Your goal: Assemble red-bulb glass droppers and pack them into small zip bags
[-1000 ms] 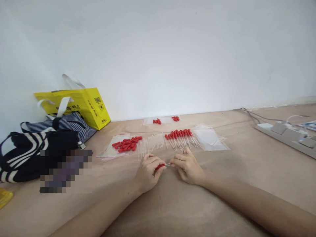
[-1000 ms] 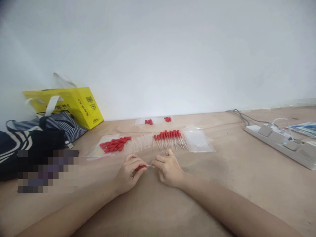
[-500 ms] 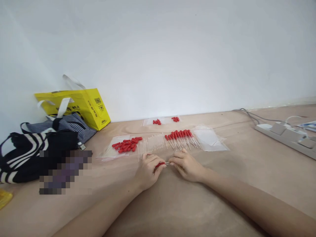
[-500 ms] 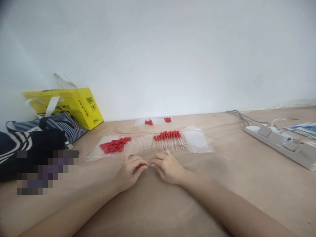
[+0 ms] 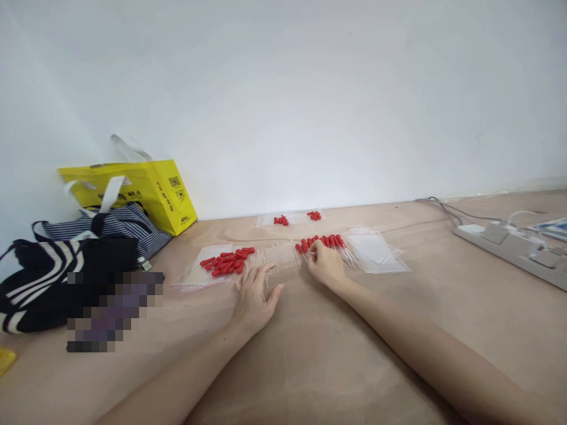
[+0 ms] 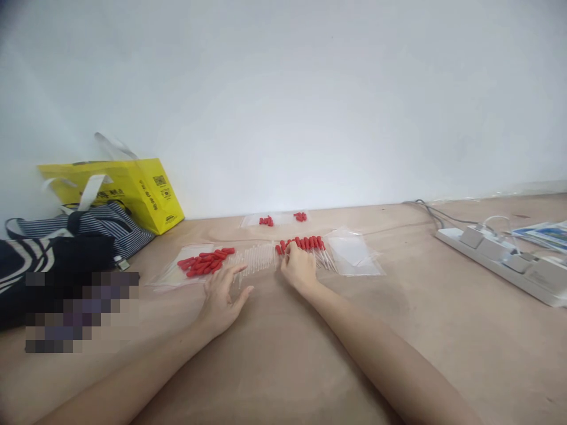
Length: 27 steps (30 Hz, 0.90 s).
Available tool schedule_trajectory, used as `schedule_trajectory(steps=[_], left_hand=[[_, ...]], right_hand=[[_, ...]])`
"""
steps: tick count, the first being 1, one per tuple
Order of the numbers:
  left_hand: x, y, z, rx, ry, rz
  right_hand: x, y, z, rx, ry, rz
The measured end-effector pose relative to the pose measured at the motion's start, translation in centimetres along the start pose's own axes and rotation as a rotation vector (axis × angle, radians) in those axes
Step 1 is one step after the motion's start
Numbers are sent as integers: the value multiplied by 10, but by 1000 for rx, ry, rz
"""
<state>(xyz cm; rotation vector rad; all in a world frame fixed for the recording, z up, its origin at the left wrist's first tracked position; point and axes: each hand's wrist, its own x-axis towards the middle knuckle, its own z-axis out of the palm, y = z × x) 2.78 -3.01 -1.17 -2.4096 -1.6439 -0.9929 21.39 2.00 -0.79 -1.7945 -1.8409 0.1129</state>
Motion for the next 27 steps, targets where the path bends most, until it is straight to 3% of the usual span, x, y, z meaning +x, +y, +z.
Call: schedule_trajectory(steps=[3, 9, 14, 18, 21, 27], left_hand=[[1, -1, -2, 32, 6, -42], [4, -7, -4, 78, 20, -129], [21, -27, -13, 204, 22, -184], [48, -57, -24, 369, -23, -283], [66, -76, -28, 423, -99, -282], [83, -88, -28, 417, -228, -285]], right_hand=[[9, -11, 8, -61, -15, 53], [12, -14, 15, -79, -42, 20], [9, -16, 11, -108, -42, -47], [8, -21, 11, -184, -64, -59], [9, -24, 13, -226, -76, -36], [13, -31, 15, -257, -94, -29]])
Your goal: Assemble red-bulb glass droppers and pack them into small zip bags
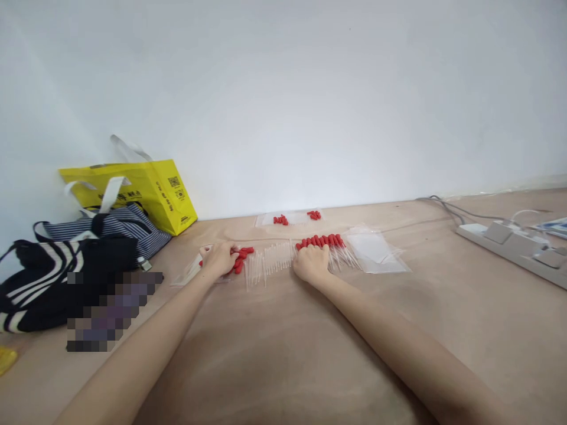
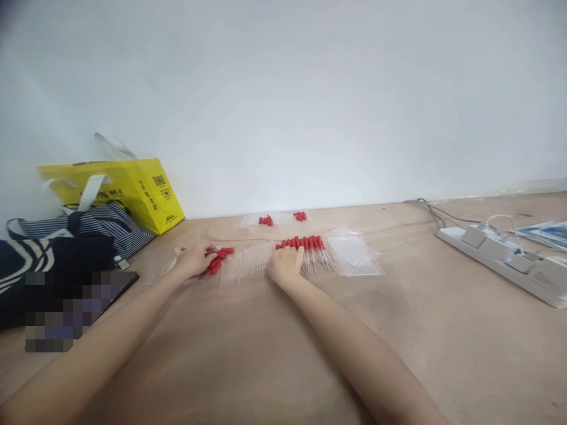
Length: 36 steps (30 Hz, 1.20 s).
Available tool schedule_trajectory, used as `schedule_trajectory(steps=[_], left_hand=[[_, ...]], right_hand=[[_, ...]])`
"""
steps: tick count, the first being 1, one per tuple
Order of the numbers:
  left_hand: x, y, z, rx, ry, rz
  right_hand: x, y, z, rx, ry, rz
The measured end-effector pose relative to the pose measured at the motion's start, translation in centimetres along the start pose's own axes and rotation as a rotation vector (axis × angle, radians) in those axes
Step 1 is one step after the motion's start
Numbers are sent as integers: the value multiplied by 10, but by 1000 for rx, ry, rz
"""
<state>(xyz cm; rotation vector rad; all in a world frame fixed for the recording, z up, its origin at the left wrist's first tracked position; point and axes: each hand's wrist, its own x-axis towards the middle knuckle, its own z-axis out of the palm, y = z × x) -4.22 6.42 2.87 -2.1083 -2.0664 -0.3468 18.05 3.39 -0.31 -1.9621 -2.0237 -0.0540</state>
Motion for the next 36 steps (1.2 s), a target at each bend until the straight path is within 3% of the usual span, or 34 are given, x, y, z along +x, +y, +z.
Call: schedule_trajectory(steps=[6, 11, 13, 16, 19, 23, 26, 30, 36], left_hand=[[1, -3, 1, -14, 13, 46], [-13, 1, -8, -73, 62, 112], [-25, 6, -15, -150, 58, 206], [-47, 18, -29, -279, 4, 484], [-65, 32, -41, -230, -105, 696], [-78, 55, -48, -90, -207, 819], [-82, 71, -43, -81, -242, 891], [-86, 81, -26, -242, -240, 855], [-96, 75, -2, -472, -156, 725]], right_hand=[[-2, -1, -1, -13, 10, 0], [-16, 16, -7, 11, 83, -50], [-26, 29, -7, 59, 121, -122], [-44, 52, -6, 143, 173, -253], [-61, 69, -8, 142, 167, -399], [-70, 79, -15, 112, 91, -438], [-70, 81, -19, 123, -3, -429], [-68, 82, -23, 186, -73, -410], [-66, 75, -18, 354, -44, -400]])
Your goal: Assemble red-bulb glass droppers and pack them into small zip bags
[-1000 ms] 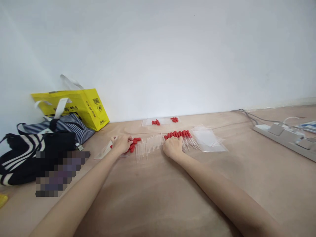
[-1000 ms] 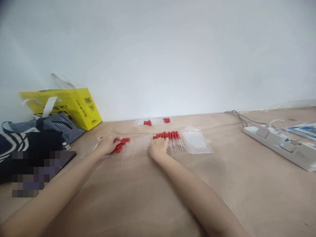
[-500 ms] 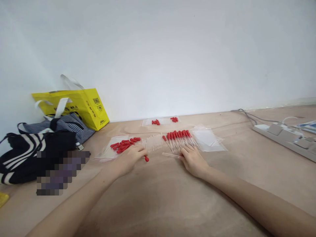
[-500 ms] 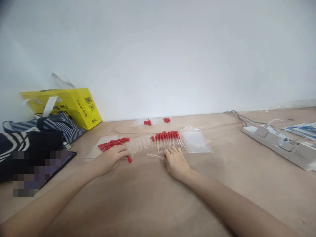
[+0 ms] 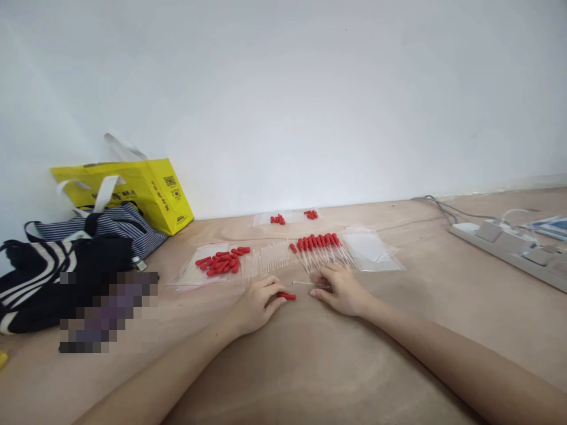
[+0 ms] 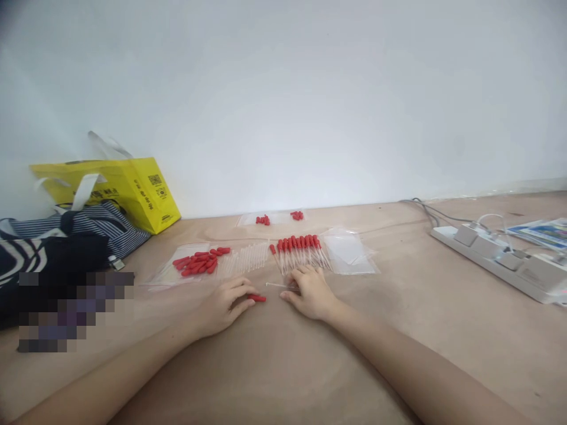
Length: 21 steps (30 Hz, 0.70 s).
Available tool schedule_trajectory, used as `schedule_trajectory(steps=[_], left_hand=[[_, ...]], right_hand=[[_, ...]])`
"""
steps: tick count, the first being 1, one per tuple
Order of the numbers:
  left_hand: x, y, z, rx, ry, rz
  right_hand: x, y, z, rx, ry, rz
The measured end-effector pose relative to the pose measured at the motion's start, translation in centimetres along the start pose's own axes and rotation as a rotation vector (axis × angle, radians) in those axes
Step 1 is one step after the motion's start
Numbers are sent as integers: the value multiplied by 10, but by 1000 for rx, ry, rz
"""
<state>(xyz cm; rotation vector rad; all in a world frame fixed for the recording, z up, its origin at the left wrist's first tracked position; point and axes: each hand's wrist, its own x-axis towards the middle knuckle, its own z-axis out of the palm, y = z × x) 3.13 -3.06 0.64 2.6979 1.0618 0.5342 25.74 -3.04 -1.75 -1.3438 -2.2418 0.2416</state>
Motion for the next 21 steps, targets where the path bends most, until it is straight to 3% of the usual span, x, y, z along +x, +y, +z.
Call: schedule_trajectory(steps=[4, 9, 21], left_hand=[[-6, -4, 9, -32, 142, -62], [-9, -6, 12, 90, 243, -148], [-8, -3, 12, 65, 230, -210]], right_hand=[[6, -2, 12, 7, 14, 44], [2, -6, 16, -19, 73, 73], [-1, -21, 17, -2, 57, -1]])
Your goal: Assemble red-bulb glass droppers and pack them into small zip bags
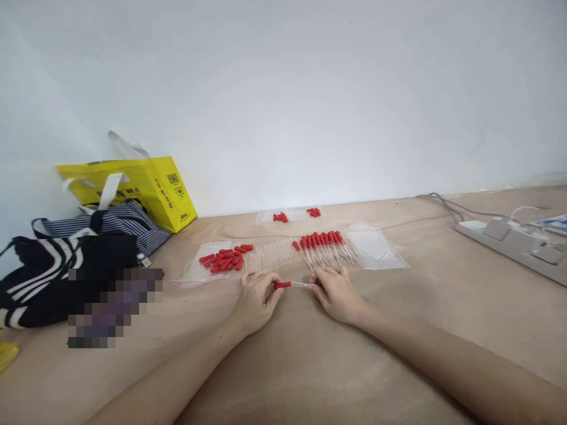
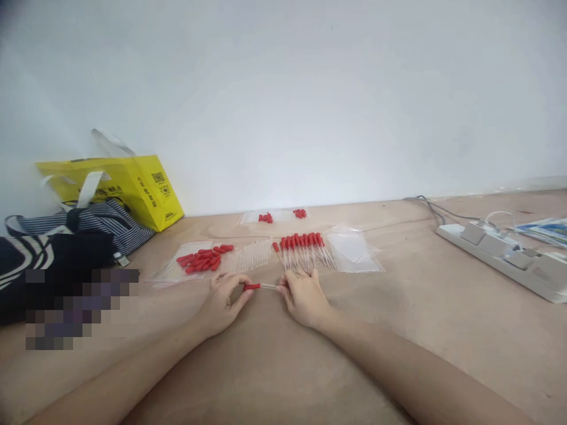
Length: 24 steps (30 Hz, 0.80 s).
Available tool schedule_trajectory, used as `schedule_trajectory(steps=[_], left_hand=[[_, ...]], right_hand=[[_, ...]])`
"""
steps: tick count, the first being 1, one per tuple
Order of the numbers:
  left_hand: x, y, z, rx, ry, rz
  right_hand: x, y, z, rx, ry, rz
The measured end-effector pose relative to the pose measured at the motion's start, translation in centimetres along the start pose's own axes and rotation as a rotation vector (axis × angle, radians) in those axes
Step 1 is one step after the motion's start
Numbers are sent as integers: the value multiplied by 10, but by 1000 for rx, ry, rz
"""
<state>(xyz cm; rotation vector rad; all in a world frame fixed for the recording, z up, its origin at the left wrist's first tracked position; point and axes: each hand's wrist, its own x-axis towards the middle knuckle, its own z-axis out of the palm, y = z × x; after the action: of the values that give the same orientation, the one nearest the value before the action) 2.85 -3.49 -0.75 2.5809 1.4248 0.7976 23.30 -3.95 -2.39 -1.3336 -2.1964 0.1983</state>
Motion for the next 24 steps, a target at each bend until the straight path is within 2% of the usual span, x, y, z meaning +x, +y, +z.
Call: schedule_trajectory(steps=[8, 13, 17, 24], left_hand=[[1, 0, 6, -85, 3, -36], [2, 2, 7, -142, 75, -77], [1, 6, 5, -156, 109, -59], [-1, 11, 2, -100, 67, 18]], right_hand=[[-4, -4, 0, 135, -2, -124], [-4, -6, 2, 151, 33, -161], [-3, -7, -2, 113, 26, -206], [-3, -4, -6, -33, 80, -277]])
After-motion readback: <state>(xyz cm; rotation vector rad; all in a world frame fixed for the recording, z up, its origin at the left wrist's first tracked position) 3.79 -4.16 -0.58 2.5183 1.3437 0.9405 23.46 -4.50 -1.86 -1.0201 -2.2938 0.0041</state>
